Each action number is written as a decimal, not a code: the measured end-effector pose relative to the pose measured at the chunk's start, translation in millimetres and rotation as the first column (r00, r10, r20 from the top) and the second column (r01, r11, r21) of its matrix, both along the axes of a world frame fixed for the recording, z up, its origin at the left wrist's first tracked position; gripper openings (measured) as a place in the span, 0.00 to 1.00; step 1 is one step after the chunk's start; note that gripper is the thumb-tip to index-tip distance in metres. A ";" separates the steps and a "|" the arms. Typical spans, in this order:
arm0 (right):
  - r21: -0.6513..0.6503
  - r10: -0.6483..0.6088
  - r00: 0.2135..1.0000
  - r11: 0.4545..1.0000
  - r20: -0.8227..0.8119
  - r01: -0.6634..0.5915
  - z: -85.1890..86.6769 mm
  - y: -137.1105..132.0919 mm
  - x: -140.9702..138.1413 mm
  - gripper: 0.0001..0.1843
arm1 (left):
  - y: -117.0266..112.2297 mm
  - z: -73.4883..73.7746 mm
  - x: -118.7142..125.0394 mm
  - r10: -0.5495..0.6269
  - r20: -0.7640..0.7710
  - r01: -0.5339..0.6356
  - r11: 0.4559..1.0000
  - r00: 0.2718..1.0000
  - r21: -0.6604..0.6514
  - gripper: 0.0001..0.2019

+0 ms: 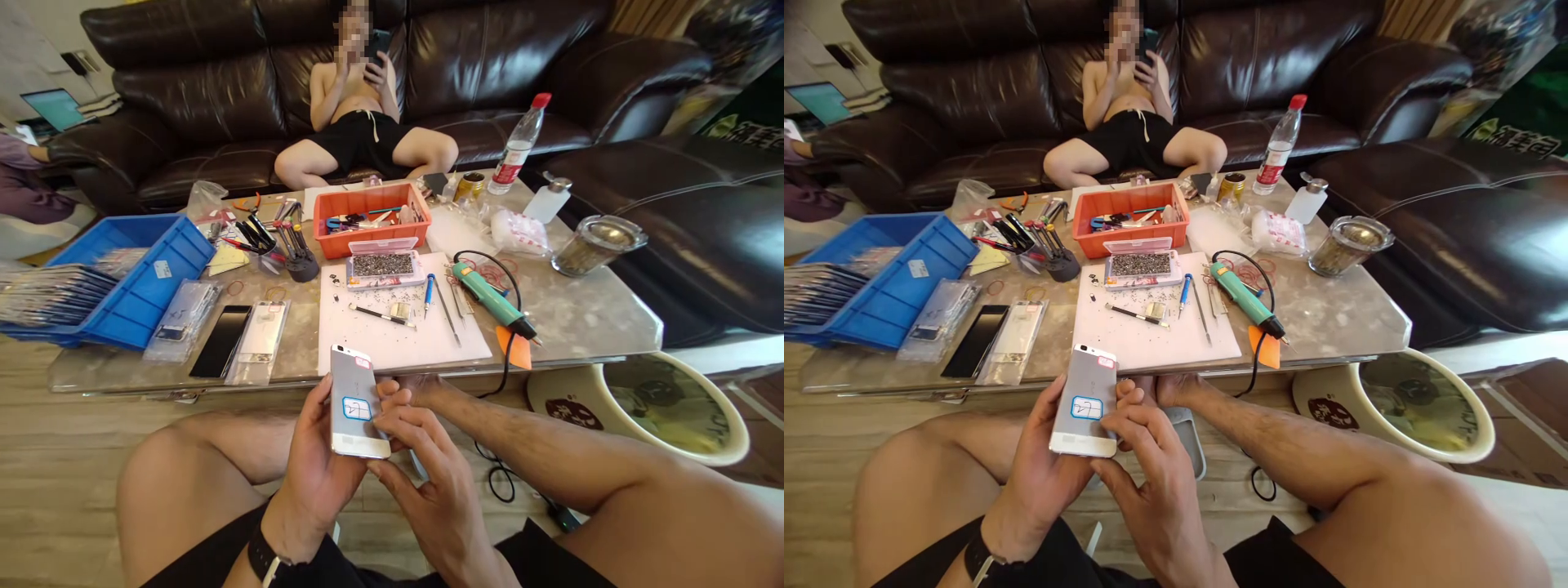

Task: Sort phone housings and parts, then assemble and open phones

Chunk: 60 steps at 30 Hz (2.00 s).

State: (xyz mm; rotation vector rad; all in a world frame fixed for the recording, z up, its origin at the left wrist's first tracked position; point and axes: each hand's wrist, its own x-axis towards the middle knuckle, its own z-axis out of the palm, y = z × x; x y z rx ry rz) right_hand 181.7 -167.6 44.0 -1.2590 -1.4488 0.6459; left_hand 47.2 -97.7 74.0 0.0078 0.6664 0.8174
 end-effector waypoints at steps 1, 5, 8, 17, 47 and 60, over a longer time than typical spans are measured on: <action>-0.004 0.002 1.000 1.000 -0.009 -0.002 0.9 -0.5 0.2 0.15 | 0.1 0.8 -0.2 0.004 -0.001 -0.004 1.000 1.000 -0.003 0.23; -0.005 -0.014 0.999 1.000 -0.033 0.014 5.0 -1.0 0.7 0.13 | 1.0 3.6 0.0 0.006 0.008 -0.006 1.000 1.000 -0.014 0.27; -0.005 -0.035 0.999 0.999 -0.034 0.035 6.5 -0.6 0.6 0.10 | 1.0 4.5 1.0 0.004 -0.007 -0.004 1.000 1.000 -0.009 0.29; -0.024 -0.075 0.996 0.997 -0.039 0.074 2.5 -3.4 2.9 0.09 | 2.0 4.5 -2.5 0.007 0.027 -0.008 0.999 1.000 0.050 0.29; -0.099 0.122 0.839 0.974 -0.530 -0.204 -10.2 -49.1 -6.7 0.19 | -62.0 23.5 5.9 0.111 -0.300 0.074 0.837 0.948 0.543 0.22; -0.242 0.049 0.908 0.956 -0.417 -0.163 7.6 -73.6 -3.1 0.26 | -66.5 60.7 11.9 0.233 -0.651 0.292 0.751 0.722 0.593 0.48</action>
